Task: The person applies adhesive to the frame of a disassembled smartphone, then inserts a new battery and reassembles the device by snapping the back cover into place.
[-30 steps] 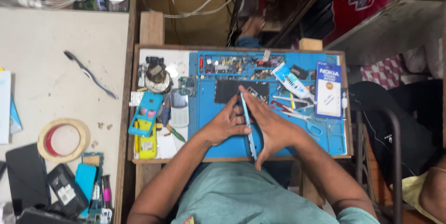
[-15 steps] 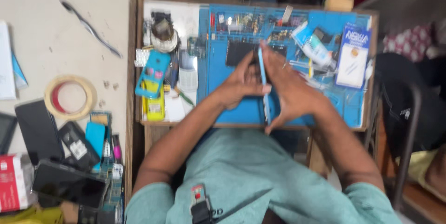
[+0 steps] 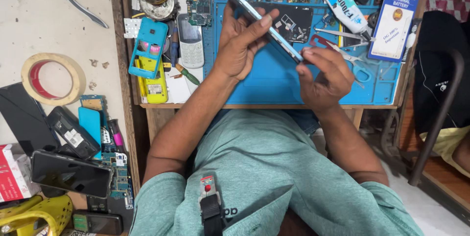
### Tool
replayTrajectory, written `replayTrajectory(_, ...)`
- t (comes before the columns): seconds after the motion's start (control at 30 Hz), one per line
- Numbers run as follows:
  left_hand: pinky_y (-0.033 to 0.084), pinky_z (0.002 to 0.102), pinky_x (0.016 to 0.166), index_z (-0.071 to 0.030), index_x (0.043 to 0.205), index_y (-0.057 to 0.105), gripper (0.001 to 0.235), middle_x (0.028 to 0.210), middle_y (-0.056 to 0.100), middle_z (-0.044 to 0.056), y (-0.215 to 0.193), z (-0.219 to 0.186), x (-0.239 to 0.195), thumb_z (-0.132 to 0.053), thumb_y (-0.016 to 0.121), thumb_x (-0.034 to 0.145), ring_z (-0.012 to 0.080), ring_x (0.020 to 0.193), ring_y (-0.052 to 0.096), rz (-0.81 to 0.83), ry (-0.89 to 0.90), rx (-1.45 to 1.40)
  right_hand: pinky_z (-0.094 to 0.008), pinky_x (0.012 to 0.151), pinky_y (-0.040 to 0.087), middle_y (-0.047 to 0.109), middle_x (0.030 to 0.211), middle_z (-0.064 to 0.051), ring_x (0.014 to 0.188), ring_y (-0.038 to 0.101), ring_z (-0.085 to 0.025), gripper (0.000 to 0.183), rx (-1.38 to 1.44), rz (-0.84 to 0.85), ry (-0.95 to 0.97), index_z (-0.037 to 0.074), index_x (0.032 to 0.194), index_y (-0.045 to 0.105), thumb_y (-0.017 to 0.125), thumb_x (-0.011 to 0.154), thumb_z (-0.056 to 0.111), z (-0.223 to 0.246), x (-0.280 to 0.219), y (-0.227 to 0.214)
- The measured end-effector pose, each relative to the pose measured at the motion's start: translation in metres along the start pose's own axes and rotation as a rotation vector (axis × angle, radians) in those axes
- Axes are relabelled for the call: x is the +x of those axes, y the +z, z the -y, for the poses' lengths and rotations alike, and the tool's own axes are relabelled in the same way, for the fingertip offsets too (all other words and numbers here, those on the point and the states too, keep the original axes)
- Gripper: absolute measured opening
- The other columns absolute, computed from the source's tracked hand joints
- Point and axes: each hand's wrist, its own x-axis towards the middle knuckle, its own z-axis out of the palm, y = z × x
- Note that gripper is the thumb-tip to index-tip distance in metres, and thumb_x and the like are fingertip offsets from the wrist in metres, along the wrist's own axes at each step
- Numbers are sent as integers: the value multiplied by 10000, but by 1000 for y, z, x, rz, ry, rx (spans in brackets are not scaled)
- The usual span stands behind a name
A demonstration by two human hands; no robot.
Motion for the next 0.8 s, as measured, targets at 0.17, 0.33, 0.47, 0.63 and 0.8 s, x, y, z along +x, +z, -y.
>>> replayTrajectory(0.17, 547, 499, 1042, -150, 1546, 160, 870, 1305, 484, 151, 1, 8, -6, -48, 769, 933, 330, 1375, 555, -75, 45, -39, -343, 878, 605, 720, 1103, -195, 1004, 729, -288, 247, -74, -44, -26, -28, 1115, 711, 805, 1007, 173, 0, -1, 8)
replayTrajectory(0.33, 519, 489, 1123, -196, 1551, 161, 889, 1369, 449, 160, -3, 14, -9, -42, 773, 925, 326, 1452, 473, -70, 76, -32, -385, 916, 620, 729, 1050, -191, 960, 734, -275, 198, -159, -20, -73, -32, 1102, 684, 779, 1036, 128, 1, -1, 9)
replayTrajectory(0.47, 514, 480, 1130, -215, 1548, 166, 899, 1366, 442, 152, -5, 17, -10, -5, 771, 917, 337, 1471, 447, -53, 77, -49, -341, 845, 596, 737, 1017, -179, 924, 733, -269, 180, -136, 15, -38, -20, 1049, 676, 781, 1023, 123, 1, -1, 3)
replayTrajectory(0.63, 483, 477, 1202, -195, 1588, 169, 925, 1352, 441, 152, -7, 19, -10, 50, 773, 932, 361, 1496, 440, -12, 167, -13, -334, 862, 600, 744, 1077, -161, 973, 739, -271, 177, -113, 96, 8, -10, 1108, 687, 788, 1040, 118, 5, 4, -3)
replayTrajectory(0.8, 501, 479, 1229, -206, 1626, 83, 1014, 1357, 426, 151, 1, 23, -18, 57, 776, 934, 346, 1512, 417, -7, 272, 154, -362, 835, 581, 716, 1049, -180, 946, 706, -292, 306, -203, 165, -87, -9, 1097, 666, 839, 941, 190, 14, 18, -3)
